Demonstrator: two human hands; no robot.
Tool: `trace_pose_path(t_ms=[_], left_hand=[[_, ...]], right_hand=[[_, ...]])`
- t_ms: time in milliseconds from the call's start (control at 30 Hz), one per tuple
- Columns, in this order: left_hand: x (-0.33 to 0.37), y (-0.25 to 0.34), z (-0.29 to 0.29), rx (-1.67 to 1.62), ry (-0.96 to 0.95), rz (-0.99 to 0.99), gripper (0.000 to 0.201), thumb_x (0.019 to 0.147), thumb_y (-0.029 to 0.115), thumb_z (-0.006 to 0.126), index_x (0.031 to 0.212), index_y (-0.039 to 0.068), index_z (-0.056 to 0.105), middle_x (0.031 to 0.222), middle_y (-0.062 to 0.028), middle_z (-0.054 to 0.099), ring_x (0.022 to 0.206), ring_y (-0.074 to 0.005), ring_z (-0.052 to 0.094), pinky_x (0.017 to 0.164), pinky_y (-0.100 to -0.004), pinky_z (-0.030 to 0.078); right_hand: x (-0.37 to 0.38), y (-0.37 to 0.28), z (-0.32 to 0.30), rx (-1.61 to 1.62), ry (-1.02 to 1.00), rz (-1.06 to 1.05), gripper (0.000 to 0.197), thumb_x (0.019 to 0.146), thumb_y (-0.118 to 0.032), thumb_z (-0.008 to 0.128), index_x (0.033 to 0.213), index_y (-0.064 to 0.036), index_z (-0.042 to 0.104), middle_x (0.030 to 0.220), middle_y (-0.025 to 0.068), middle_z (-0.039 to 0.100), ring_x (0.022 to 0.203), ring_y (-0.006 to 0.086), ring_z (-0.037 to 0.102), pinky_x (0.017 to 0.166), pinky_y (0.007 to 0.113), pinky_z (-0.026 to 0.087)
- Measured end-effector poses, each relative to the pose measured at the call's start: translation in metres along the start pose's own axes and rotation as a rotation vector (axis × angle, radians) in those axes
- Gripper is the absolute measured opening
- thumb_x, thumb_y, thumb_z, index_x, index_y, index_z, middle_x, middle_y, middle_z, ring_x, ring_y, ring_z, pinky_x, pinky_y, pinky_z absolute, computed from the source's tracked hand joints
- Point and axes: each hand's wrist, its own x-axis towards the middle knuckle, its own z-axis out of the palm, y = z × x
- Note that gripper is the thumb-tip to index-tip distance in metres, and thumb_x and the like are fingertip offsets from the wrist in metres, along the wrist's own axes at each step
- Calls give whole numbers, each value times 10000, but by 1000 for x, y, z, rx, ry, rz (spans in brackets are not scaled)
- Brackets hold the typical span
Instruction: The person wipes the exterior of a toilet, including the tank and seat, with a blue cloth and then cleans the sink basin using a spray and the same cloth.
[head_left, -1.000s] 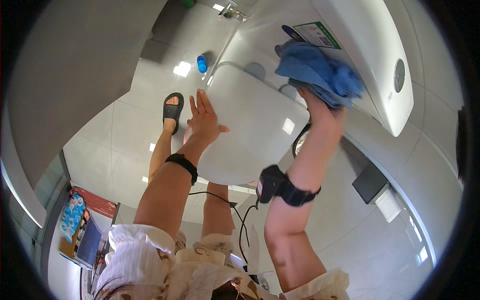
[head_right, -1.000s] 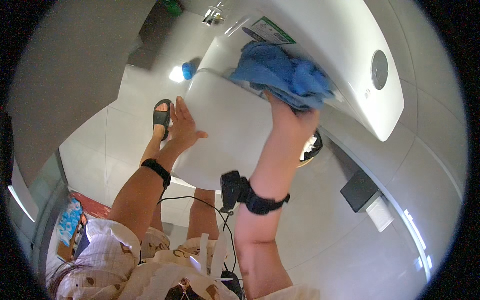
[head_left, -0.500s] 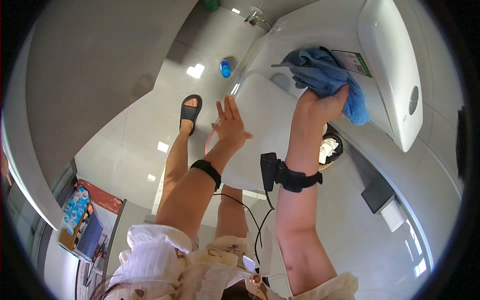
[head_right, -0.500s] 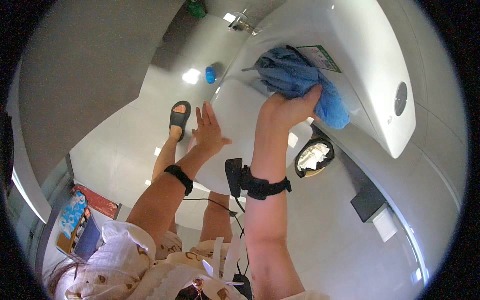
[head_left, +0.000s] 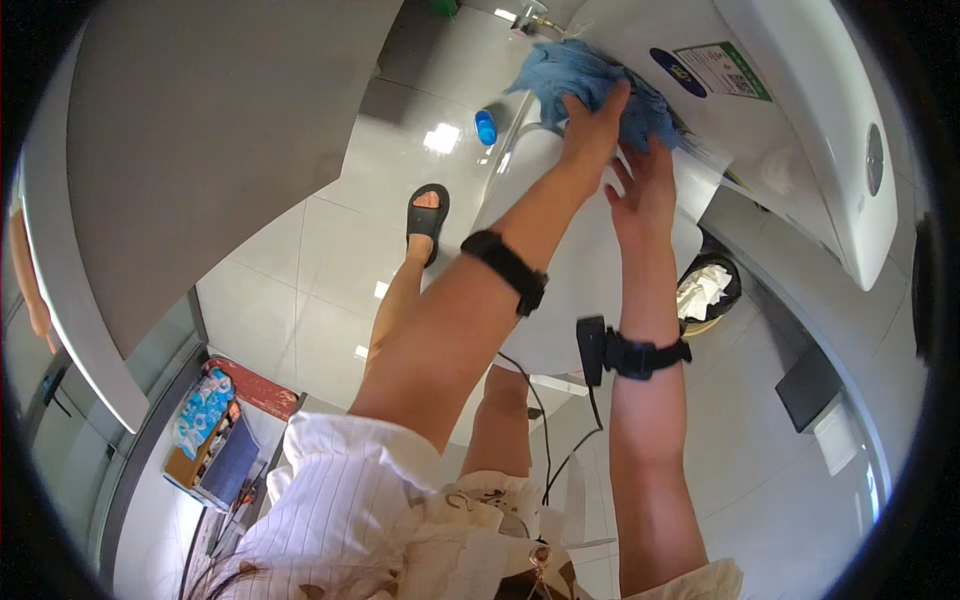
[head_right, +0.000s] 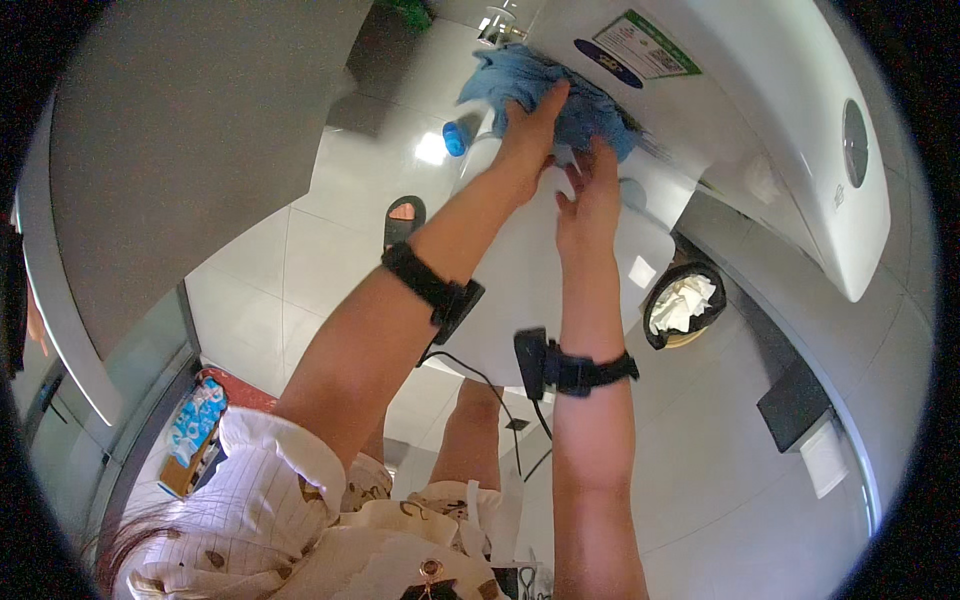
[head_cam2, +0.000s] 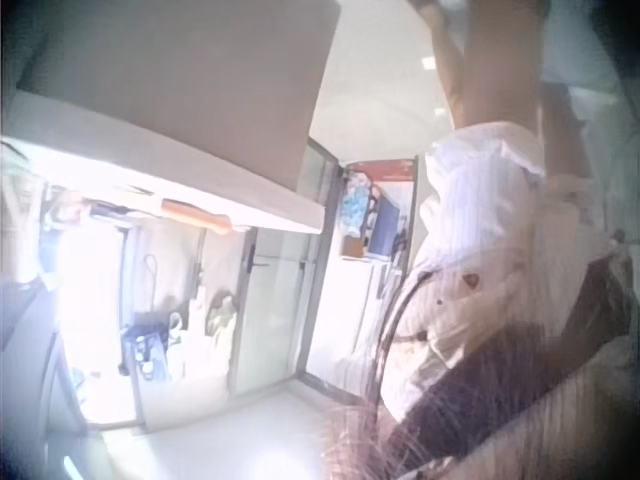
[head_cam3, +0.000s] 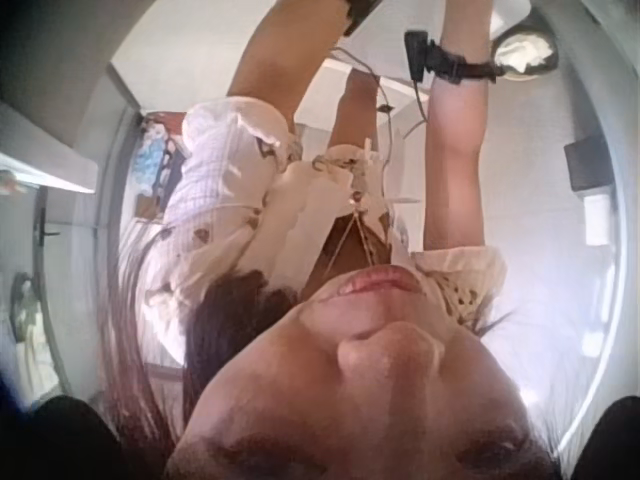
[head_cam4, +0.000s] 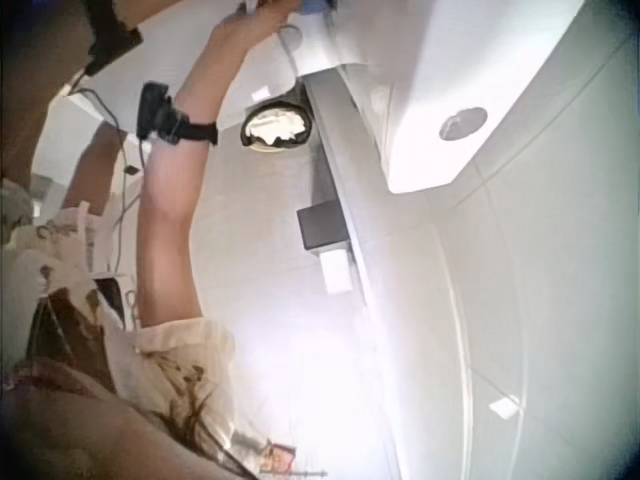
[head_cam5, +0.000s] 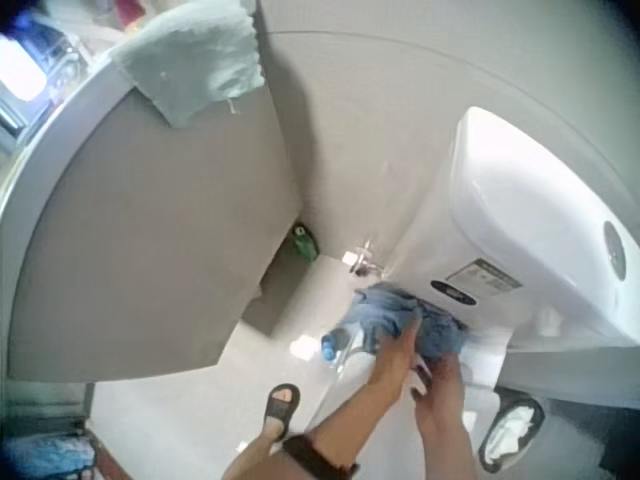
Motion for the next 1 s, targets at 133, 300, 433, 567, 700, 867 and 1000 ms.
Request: trace_pose_path(t_ms=[133,300,433,567,700,867,1000], left_hand=[[25,-13,16,-253,-16,-129,964,757,513,570,1398,256,-102,1342,-93,309,1169,-307,357,886,-471,371],[51,-36,28,-662,-54,50,856,772,454,584,1389,310,9,1328,-60,324,1119,-276,418,835,-478,421],[82,-44,10,-868,-108,60,543,782,304,576,1250,249,308,1187,-48,453,1034,-246,491,818,-463,453],[58,-29,7,-758,-165,14,424,781,325,548,1133,100,476,1132,-101,525,1051,-310,503,913,-521,395],[1,10,8,-743,-178,4,398,777,322,561,1084,72,515,1082,-80,554,1011,-261,529,918,-424,418],[-63,68,6,-378,-118,535,338,824,303,573,1058,64,530,1028,-35,574,961,-164,546,879,-320,435],[-80,123,4,-239,-240,784,471,814,282,625,1155,-4,471,1012,-63,574,899,-141,548,791,-271,445]], right_hand=[[10,28,-94,-932,279,-490,836,701,-413,674,1359,-80,280,1416,150,217,1272,340,231,982,546,202],[-4,32,-128,-1545,361,118,1274,509,-519,787,1402,-105,-21,1440,224,-66,1282,506,-43,902,695,211],[0,52,-108,-1371,381,108,1404,452,-391,862,1369,-127,-168,1393,259,-204,1236,565,-107,896,709,234],[0,47,-105,-1351,440,139,1403,455,-326,874,1367,-141,-176,1402,231,-214,1251,545,-99,911,694,244],[0,38,-103,-1313,446,227,1399,455,-322,875,1370,-147,-168,1405,219,-219,1261,530,-96,927,694,217],[-2,40,-100,-1326,463,252,1358,506,-278,860,1369,-168,-182,1414,167,-243,1271,511,-110,917,678,258],[-2,35,-96,-1352,471,287,1374,487,-306,865,1369,-158,-179,1410,186,-235,1275,508,-93,927,673,253]])
